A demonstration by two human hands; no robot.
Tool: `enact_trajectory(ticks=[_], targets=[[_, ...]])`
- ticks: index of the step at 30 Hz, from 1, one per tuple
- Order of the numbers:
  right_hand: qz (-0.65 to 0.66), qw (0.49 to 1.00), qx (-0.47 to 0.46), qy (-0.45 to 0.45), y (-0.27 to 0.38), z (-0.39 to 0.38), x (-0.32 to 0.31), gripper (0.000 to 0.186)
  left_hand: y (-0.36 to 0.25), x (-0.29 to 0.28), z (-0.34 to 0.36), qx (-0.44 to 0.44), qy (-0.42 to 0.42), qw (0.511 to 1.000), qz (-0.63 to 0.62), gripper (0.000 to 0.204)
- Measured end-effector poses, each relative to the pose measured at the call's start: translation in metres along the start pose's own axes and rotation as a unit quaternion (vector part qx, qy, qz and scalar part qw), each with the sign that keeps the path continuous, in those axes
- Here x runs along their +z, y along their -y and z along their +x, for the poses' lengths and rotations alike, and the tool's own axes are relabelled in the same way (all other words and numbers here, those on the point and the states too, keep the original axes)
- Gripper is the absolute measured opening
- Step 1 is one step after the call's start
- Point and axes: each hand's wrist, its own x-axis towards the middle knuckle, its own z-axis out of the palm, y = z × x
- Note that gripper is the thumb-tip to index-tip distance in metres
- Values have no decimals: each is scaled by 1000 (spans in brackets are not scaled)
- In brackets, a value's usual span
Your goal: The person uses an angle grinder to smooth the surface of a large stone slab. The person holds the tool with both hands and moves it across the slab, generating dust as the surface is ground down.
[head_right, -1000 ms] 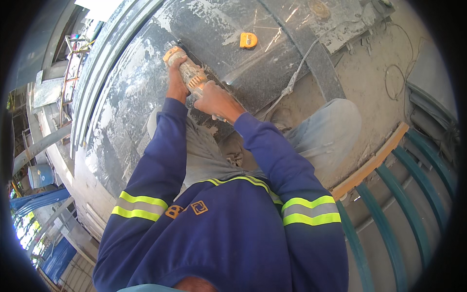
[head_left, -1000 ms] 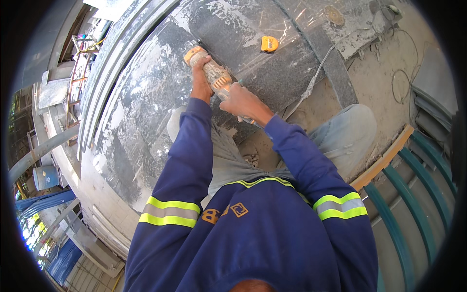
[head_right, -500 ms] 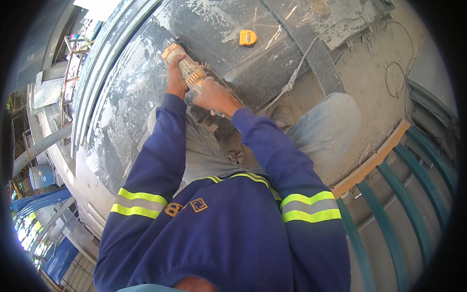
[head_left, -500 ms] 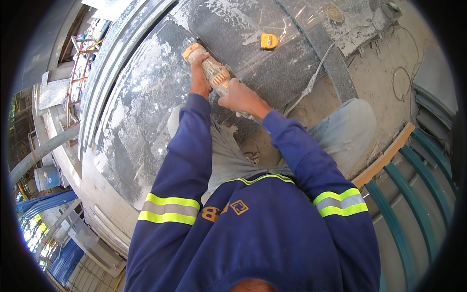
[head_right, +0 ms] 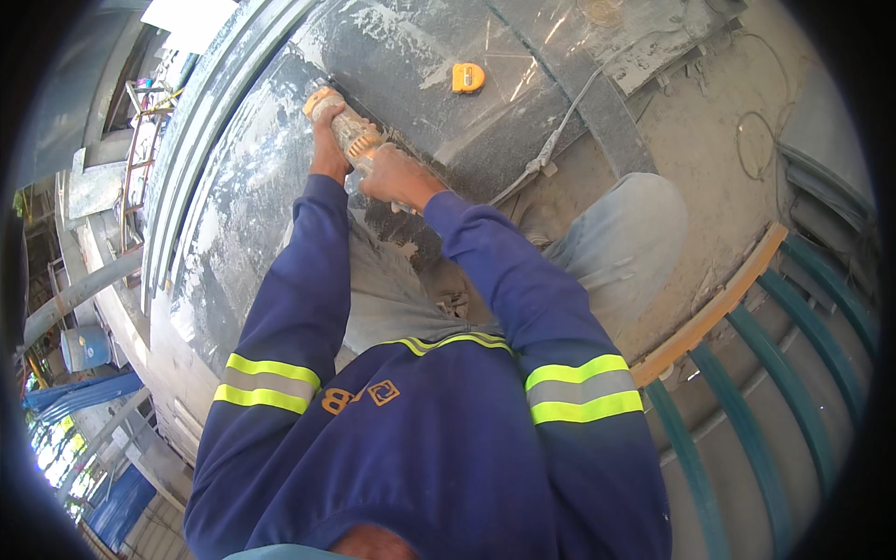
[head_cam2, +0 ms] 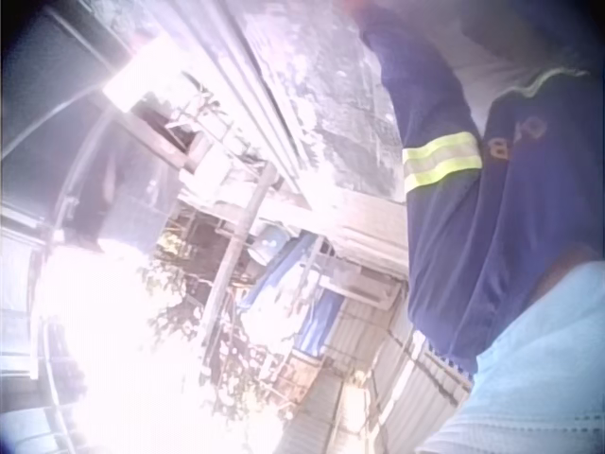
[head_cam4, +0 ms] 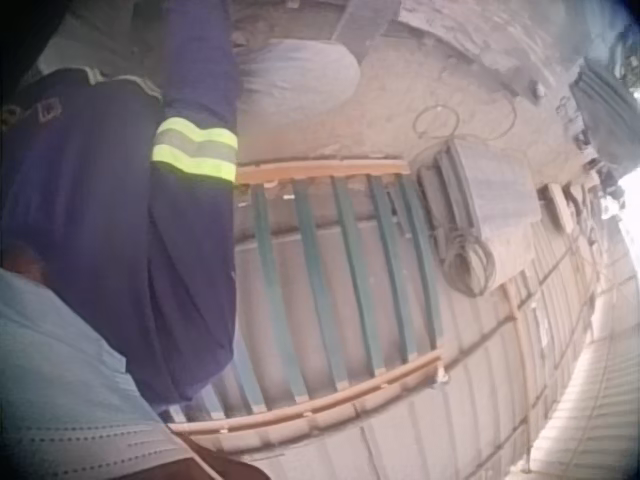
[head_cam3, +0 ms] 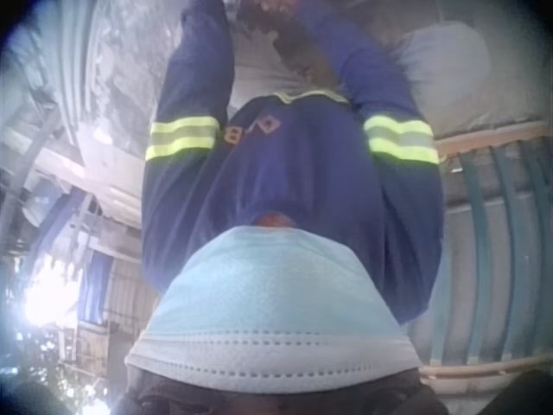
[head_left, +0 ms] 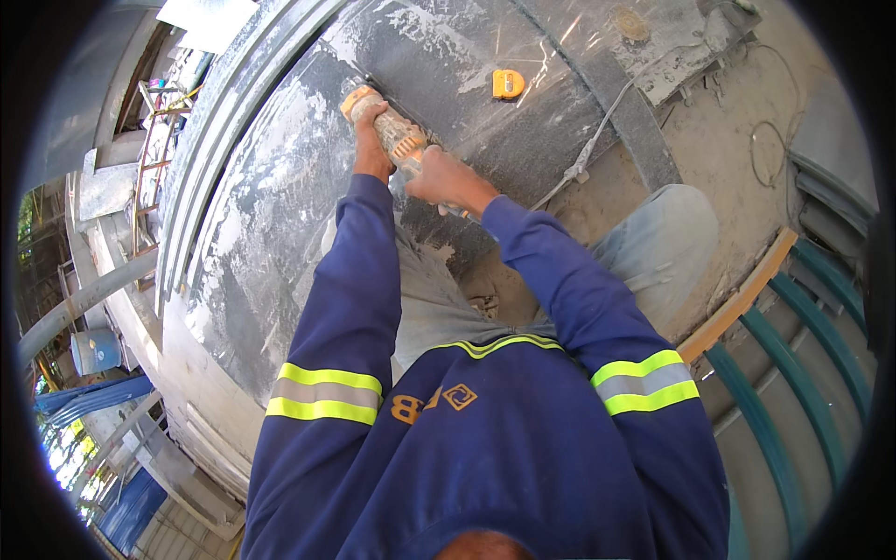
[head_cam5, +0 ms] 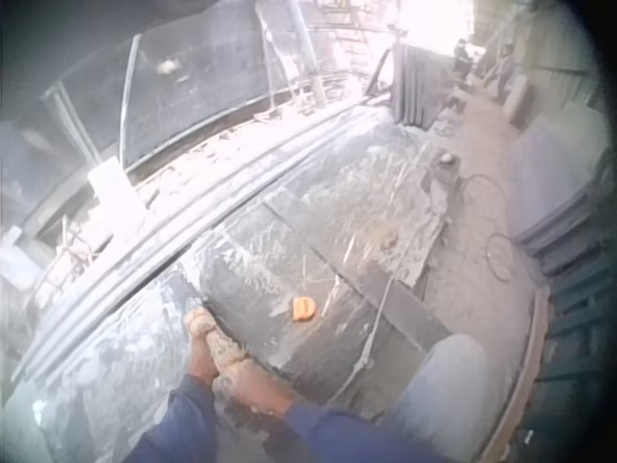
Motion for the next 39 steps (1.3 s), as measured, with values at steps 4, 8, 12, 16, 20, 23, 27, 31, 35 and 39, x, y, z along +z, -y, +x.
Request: enact_trajectory(ticks=[4,8,12,16,20,23,27,31,35,39], targets=[[16,1000,3,-1,1,-16,1,58,10,-6,-2,24,-4,1000,1,28],[-25,999,-11,-47,-13,-28,5,61,24,6,-20,25,-6,1000,2,27],[-15,999,10,-33,-9,-33,1,61,24,7,-23,23,-14,1000,-4,27],[8,999,21,29,-3,-25,-6,62,18,0,-12,19,-3,1000,-4,27],[-17,1000,6,-18,-13,-13,1,63,18,3,-5,0,12,1000,-18,29],[-55,997,2,-45,-21,-22,9,63,26,5,-17,21,-3,1000,-9,29],[-29,999,28,-16,-18,-33,3,63,30,7,-25,8,-19,1000,-7,29],[-29,999,21,-11,-21,-34,6,63,32,4,-26,13,-15,1000,1,30],[-20,999,2,-39,-23,-28,7,54,29,5,-18,22,-24,999,1,30],[12,1000,-16,-15,-18,-10,4,43,20,0,-4,25,6,1000,6,29]])
